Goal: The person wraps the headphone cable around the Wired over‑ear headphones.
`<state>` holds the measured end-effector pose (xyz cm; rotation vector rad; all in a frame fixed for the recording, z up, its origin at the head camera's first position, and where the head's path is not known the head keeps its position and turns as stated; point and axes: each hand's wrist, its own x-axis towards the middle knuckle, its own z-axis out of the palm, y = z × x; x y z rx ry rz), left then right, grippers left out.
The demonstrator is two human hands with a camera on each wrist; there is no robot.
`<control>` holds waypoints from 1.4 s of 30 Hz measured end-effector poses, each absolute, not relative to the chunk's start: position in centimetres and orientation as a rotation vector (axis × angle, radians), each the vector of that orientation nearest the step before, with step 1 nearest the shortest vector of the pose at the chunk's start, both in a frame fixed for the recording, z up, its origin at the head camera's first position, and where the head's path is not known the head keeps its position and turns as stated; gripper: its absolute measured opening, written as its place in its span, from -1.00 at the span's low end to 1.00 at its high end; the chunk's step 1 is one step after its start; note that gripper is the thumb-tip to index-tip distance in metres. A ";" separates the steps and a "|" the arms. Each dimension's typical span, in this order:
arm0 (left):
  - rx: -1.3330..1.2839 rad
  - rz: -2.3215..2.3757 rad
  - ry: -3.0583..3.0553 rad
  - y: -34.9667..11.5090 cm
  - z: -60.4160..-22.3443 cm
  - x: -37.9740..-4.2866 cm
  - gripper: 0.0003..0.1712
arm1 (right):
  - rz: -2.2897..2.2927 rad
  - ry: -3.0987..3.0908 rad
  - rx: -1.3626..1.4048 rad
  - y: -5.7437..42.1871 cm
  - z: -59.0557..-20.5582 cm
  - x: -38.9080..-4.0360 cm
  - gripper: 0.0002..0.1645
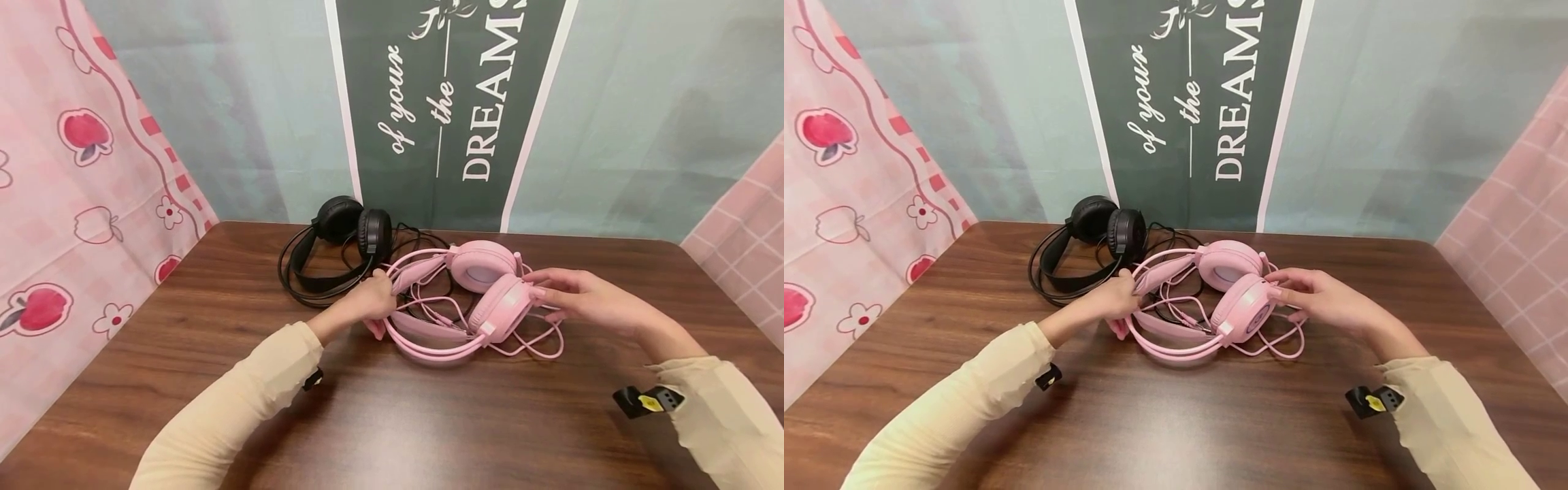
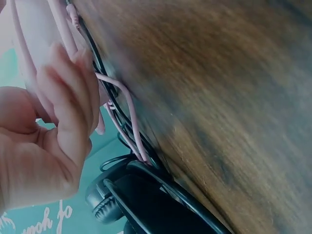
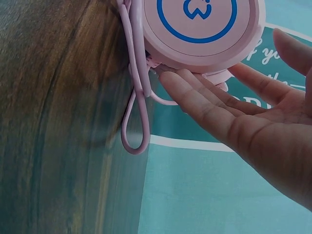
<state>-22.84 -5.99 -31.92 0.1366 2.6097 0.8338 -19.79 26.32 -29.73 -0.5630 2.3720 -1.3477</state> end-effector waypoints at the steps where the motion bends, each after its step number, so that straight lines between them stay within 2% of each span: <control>1: 0.136 0.867 2.585 -6.0 -31.9 -22.8 -0.74 | -1.349 2.375 -0.564 26.3 -29.7 -19.8 -0.46; 21: 0.211 1.324 2.489 -7.2 -31.7 -22.4 -0.79 | -1.370 2.483 -0.560 27.6 -28.8 -19.8 -0.55; 28: 0.229 1.460 2.498 -8.1 -30.4 -22.6 -0.77 | -1.378 2.537 -0.606 28.5 -28.2 -20.0 -0.68; 42: 0.173 1.539 2.547 -10.3 -27.8 -22.7 -0.73 | -1.285 2.586 -0.666 28.9 -27.8 -20.0 -0.61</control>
